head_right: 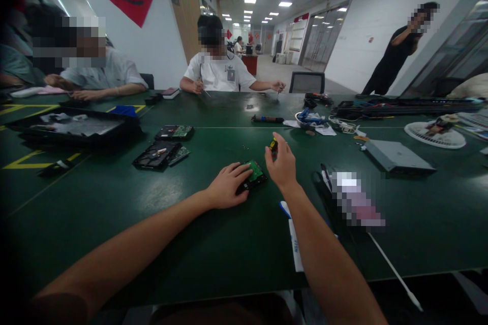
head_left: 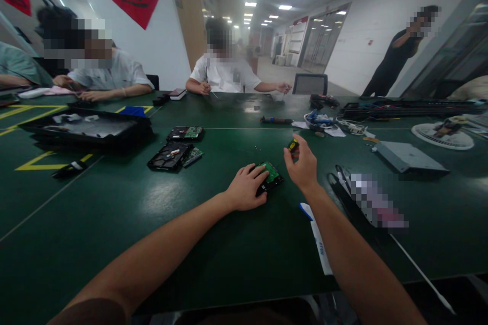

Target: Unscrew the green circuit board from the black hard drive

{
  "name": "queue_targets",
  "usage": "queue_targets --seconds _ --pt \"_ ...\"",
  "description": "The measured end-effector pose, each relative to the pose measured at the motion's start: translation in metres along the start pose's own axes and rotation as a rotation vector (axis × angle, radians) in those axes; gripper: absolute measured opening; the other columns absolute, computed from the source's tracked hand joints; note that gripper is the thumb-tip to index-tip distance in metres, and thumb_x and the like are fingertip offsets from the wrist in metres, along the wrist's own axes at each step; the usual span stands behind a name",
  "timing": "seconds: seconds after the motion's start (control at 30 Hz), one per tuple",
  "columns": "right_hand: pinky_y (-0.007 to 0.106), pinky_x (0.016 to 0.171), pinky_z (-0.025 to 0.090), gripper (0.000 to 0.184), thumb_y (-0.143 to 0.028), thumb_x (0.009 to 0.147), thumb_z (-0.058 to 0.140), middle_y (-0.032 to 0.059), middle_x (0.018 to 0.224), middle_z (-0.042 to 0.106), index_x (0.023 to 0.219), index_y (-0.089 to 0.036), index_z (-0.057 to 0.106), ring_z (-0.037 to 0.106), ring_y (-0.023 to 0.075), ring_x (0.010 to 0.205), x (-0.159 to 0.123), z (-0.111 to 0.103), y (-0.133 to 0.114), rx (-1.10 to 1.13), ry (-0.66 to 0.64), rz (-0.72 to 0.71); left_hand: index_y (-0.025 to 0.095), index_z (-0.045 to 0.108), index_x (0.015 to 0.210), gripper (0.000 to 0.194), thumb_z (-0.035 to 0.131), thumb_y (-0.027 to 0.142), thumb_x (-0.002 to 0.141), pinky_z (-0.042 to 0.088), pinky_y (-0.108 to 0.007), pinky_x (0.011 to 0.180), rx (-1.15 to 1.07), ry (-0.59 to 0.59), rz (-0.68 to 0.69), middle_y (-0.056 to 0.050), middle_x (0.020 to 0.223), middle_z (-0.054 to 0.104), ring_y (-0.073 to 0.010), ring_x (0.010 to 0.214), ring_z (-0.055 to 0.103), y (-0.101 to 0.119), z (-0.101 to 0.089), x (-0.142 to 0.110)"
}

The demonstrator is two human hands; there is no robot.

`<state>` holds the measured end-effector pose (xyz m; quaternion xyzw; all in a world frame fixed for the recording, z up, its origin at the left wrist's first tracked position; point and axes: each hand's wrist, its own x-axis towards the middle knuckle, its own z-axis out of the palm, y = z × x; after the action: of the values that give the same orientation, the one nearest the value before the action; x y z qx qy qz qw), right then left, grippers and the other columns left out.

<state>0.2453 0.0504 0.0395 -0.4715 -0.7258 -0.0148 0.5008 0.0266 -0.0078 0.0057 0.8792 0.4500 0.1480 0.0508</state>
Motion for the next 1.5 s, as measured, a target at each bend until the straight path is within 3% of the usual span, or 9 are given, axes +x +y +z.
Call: queue_targets --seconds 0.1,0.2,0.77,1.0,1.37,1.5 --pt "0.041 0.083 0.060 0.052 -0.035 0.095 0.058 0.0146 0.132 0.063 0.145 -0.023 0.044 0.069 0.0234 0.092 0.000 -0.002 -0.007 0.024 0.064 -0.020 0.024 0.040 0.153 0.075 0.059 0.048 0.085 0.034 -0.060 0.115 -0.006 -0.005 -0.006 -0.009 0.159 0.040 -0.0419 0.145 0.032 0.002 -0.001 0.001" --pt "0.038 0.082 0.061 0.051 -0.034 0.095 0.058 0.0127 0.133 0.063 0.143 -0.024 0.046 0.069 0.0208 0.088 -0.002 -0.001 -0.013 0.046 0.011 -0.053 0.024 0.041 0.152 0.074 0.060 0.047 0.085 0.035 -0.060 0.114 -0.006 0.008 -0.006 -0.010 0.159 0.041 -0.0412 0.144 0.034 0.003 -0.001 0.002" --pt "0.039 0.085 0.059 0.048 -0.034 0.095 0.056 0.0108 0.129 0.065 0.141 -0.025 0.048 0.068 0.0203 0.086 -0.006 0.000 -0.014 0.070 -0.056 -0.060 0.024 0.042 0.151 0.074 0.061 0.047 0.084 0.036 -0.058 0.114 0.004 0.017 -0.011 -0.009 0.158 0.041 -0.0402 0.143 0.035 0.005 0.000 0.003" --pt "0.040 0.086 0.059 0.049 -0.034 0.095 0.054 0.0118 0.132 0.063 0.142 -0.025 0.046 0.068 0.0232 0.093 -0.006 0.001 -0.013 0.043 -0.051 -0.035 0.024 0.041 0.152 0.074 0.061 0.047 0.084 0.036 -0.059 0.113 -0.001 0.014 -0.015 -0.010 0.158 0.042 -0.0409 0.144 0.034 0.005 0.000 0.003" --pt "0.042 0.090 0.054 0.049 -0.029 0.094 0.054 0.0106 0.116 0.064 0.142 -0.025 0.048 0.064 0.0258 0.099 -0.003 -0.001 -0.026 -0.064 -0.084 -0.074 0.024 0.044 0.150 0.073 0.061 0.046 0.082 0.036 -0.059 0.112 -0.001 0.025 -0.016 -0.010 0.157 0.043 -0.0410 0.142 0.036 0.005 0.002 0.003" --pt "0.039 0.086 0.054 0.045 -0.028 0.093 0.054 0.0099 0.110 0.061 0.138 -0.024 0.050 0.062 0.0229 0.088 -0.002 -0.002 -0.027 -0.083 -0.072 -0.085 0.024 0.043 0.150 0.074 0.062 0.046 0.082 0.036 -0.059 0.113 -0.011 0.025 -0.015 -0.010 0.158 0.043 -0.0413 0.142 0.036 0.004 0.003 0.003"
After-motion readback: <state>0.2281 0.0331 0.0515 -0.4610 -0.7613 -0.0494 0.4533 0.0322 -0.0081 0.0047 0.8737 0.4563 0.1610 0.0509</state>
